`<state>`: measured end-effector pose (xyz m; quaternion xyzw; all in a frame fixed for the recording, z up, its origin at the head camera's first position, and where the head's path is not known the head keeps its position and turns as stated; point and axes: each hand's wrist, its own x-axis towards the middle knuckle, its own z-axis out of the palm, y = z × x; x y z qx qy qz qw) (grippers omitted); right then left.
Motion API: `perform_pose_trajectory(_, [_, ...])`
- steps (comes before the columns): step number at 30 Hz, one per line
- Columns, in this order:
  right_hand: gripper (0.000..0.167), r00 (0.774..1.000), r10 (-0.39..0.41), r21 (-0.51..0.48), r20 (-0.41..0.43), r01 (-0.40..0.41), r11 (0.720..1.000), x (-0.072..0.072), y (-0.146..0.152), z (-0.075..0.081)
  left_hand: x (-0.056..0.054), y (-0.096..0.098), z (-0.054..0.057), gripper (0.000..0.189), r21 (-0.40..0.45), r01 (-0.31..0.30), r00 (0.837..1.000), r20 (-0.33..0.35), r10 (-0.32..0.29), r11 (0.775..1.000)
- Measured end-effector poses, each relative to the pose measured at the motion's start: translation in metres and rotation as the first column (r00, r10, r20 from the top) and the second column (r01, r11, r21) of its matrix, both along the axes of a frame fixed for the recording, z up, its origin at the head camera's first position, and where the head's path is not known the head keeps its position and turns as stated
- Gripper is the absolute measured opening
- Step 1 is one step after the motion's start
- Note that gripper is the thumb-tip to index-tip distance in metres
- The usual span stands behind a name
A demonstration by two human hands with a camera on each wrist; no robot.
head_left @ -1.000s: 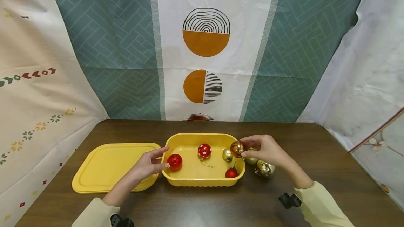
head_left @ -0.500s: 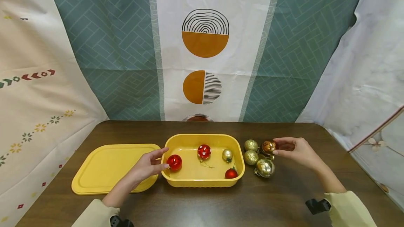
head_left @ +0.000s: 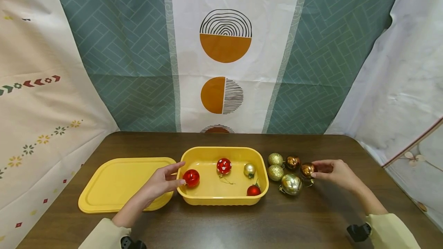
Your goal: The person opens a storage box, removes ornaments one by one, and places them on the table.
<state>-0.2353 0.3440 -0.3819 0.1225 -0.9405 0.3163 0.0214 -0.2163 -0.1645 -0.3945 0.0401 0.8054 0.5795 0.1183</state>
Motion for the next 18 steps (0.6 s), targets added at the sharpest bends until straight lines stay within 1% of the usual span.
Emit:
perform_pose_trajectory(7, [0.046, 0.999, 0.025, 0.038, 0.045, -0.027, 0.999, -0.0025, 0.0006, -0.0083, 0.0000, 0.0003, 0.0009, 0.061, -0.005, -0.011, 1.000, -0.002, 0.011, 1.000])
perform_pose_trajectory(14, [0.047, 0.998, 0.027, 0.038, 0.056, -0.029, 0.999, -0.0027, -0.0027, -0.0096, 0.0008, -0.0003, 0.0004, 0.063, 0.002, 0.005, 1.000, -0.011, -0.005, 1.000])
perform_pose_trajectory(18, [0.047, 0.998, 0.027, 0.038, 0.057, -0.029, 0.999, -0.0037, -0.0026, -0.0100, 0.0009, -0.0006, 0.0002, 0.063, 0.008, 0.001, 1.000, -0.009, 0.000, 1.000])
